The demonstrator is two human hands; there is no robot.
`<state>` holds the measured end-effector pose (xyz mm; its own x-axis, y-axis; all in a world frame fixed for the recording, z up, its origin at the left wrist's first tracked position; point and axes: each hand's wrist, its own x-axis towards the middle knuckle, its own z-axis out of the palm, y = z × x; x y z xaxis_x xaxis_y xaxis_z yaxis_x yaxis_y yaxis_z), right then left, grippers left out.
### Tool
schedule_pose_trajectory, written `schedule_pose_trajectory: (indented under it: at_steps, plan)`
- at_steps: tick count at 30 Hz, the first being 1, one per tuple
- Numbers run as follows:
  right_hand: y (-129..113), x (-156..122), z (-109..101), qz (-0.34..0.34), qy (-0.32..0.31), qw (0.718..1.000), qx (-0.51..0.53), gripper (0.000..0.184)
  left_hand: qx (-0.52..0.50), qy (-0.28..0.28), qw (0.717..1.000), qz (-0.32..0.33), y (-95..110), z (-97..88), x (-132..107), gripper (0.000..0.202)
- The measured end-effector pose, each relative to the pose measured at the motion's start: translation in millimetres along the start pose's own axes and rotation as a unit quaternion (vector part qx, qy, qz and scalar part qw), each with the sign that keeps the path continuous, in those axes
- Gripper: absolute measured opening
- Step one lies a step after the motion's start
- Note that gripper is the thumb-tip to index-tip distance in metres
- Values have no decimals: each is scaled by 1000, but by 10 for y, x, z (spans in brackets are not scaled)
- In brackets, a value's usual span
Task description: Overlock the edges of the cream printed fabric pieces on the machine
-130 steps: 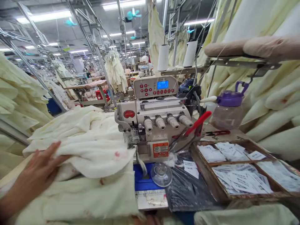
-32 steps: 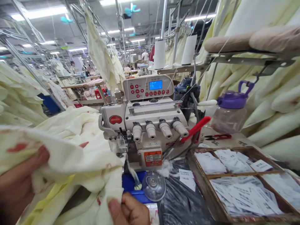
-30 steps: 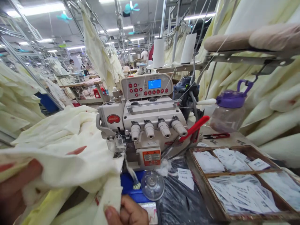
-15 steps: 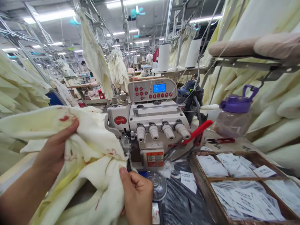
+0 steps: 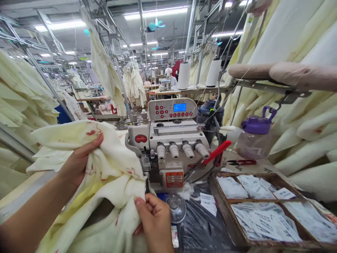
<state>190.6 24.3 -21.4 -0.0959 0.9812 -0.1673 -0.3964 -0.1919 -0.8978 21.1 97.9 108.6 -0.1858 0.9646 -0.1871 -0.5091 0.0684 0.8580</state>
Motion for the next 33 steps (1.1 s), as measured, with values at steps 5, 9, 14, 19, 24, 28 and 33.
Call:
schedule_pose_trajectory:
  at_steps: [5,9,14,19,24,28,33]
  plan:
    - [10,-36,-50,7,-39,999,29,51,12,14,1000,15,-9,-59,-87,49]
    - [25,-72,-123,33,-88,994,60,53,41,36,997,60,-50,-76,-173,57]
    - [51,-156,-248,81,-148,982,89,69,96,41,988,110,-126,-83,-305,49]
    - [60,-255,-273,88,-169,975,110,80,111,18,989,98,-177,-115,-305,53]
    - [68,-261,-287,96,-186,971,113,89,106,4,990,90,-213,-94,-223,46]
    - [92,-238,-299,95,-155,978,98,85,118,11,987,109,-307,-82,-160,42]
    - [110,-239,-255,88,-84,992,28,57,137,16,984,115,-403,-86,-75,44]
